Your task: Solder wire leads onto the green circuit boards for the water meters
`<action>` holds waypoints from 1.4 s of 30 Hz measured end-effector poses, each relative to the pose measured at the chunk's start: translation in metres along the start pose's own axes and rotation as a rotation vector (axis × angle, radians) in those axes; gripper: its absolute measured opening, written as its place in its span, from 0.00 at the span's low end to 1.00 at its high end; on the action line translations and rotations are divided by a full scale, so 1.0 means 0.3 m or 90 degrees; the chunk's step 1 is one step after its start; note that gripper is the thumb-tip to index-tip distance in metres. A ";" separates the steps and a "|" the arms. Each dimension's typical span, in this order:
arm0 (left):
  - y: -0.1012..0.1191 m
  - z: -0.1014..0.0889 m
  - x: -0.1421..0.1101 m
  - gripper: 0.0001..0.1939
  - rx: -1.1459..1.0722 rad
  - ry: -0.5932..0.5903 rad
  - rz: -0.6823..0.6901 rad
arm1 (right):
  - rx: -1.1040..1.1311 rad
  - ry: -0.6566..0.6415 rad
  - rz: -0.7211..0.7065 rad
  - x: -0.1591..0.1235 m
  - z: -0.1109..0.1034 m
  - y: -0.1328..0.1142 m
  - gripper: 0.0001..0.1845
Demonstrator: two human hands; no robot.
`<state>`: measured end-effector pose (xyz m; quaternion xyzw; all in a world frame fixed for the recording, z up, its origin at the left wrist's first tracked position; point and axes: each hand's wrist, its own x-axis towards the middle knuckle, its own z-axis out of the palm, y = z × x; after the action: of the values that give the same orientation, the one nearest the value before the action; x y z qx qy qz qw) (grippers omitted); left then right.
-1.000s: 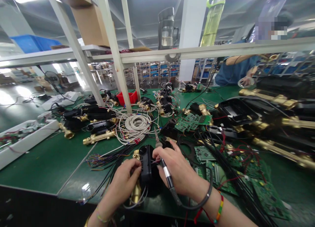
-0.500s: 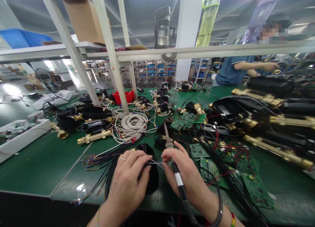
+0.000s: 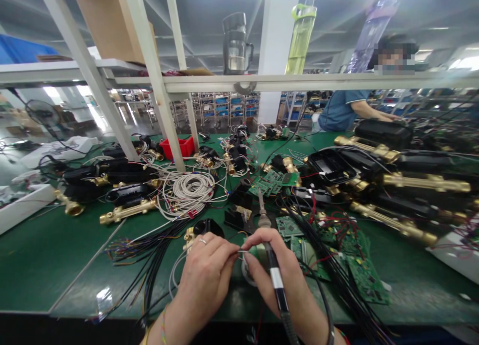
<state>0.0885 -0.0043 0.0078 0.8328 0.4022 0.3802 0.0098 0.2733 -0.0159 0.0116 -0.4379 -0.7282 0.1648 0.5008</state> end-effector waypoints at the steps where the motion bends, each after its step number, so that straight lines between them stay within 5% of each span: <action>1: 0.001 0.000 0.001 0.09 0.000 0.000 -0.001 | 0.002 0.004 -0.001 -0.001 0.001 0.001 0.08; 25: 0.047 0.032 -0.012 0.11 0.124 0.040 0.068 | -0.012 0.094 -0.002 -0.034 0.033 0.000 0.14; 35: 0.049 0.019 -0.012 0.09 0.006 0.047 -0.035 | 0.065 0.069 0.045 -0.025 -0.045 -0.011 0.03; 42: 0.052 0.025 0.002 0.10 -0.015 0.035 -0.103 | 0.291 0.152 0.120 -0.072 -0.129 0.088 0.29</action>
<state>0.1037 -0.0122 0.0079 0.7867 0.4637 0.4056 0.0389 0.3221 -0.0260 -0.0017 -0.3958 -0.5637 0.3179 0.6515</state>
